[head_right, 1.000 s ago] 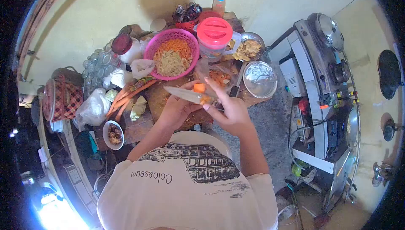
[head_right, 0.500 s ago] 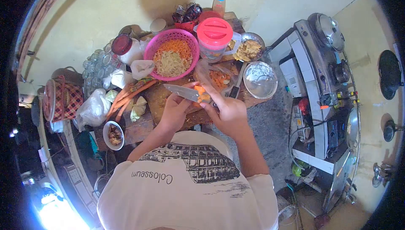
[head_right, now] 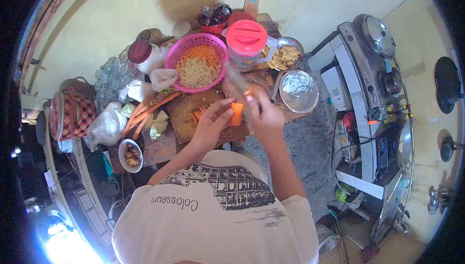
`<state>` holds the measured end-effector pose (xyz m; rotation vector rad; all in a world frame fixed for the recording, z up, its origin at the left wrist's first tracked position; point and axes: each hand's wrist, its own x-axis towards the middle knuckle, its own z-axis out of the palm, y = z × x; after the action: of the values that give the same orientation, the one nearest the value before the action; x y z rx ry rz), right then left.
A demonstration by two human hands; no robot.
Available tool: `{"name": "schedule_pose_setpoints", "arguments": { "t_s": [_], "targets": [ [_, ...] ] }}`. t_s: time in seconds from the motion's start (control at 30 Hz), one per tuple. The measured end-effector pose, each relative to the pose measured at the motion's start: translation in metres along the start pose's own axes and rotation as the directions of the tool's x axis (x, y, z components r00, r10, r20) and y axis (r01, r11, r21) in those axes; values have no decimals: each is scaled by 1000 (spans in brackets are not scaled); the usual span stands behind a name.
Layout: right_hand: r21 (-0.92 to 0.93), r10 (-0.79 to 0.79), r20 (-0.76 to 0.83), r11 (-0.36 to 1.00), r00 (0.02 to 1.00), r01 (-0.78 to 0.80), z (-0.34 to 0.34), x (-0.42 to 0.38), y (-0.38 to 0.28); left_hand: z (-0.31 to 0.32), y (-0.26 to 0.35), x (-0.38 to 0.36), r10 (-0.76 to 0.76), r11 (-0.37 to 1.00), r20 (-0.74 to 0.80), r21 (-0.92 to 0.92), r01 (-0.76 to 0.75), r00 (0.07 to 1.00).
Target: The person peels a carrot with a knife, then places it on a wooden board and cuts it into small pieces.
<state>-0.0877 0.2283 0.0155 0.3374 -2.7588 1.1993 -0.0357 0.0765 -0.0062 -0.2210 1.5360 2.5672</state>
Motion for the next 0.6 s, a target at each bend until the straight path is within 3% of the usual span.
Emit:
{"name": "schedule_pose_setpoints", "arguments": {
  "t_s": [0.1,0.2,0.3,0.4,0.5,0.6],
  "targets": [
    [-188,335,68,929,940,-318,-4,9,9,0,5,3,-112,971,12,-212,112,994],
    [-54,218,-23,974,976,-219,5,8,34,-8,5,8,-141,931,18,-338,139,990],
    [146,233,106,958,967,-247,-3,6,30,-8,10,8,-142,921,5,-366,134,990],
    [132,82,63,987,995,-90,0,4,35,-12,10,10,-162,900,44,-403,166,986],
    [42,125,91,991,988,-130,-5,6,25,-14,11,12,-152,878,132,-437,195,980],
    [207,264,117,936,957,-284,-5,6,24,-14,16,11,-164,861,157,-459,219,974]
  ]
}}
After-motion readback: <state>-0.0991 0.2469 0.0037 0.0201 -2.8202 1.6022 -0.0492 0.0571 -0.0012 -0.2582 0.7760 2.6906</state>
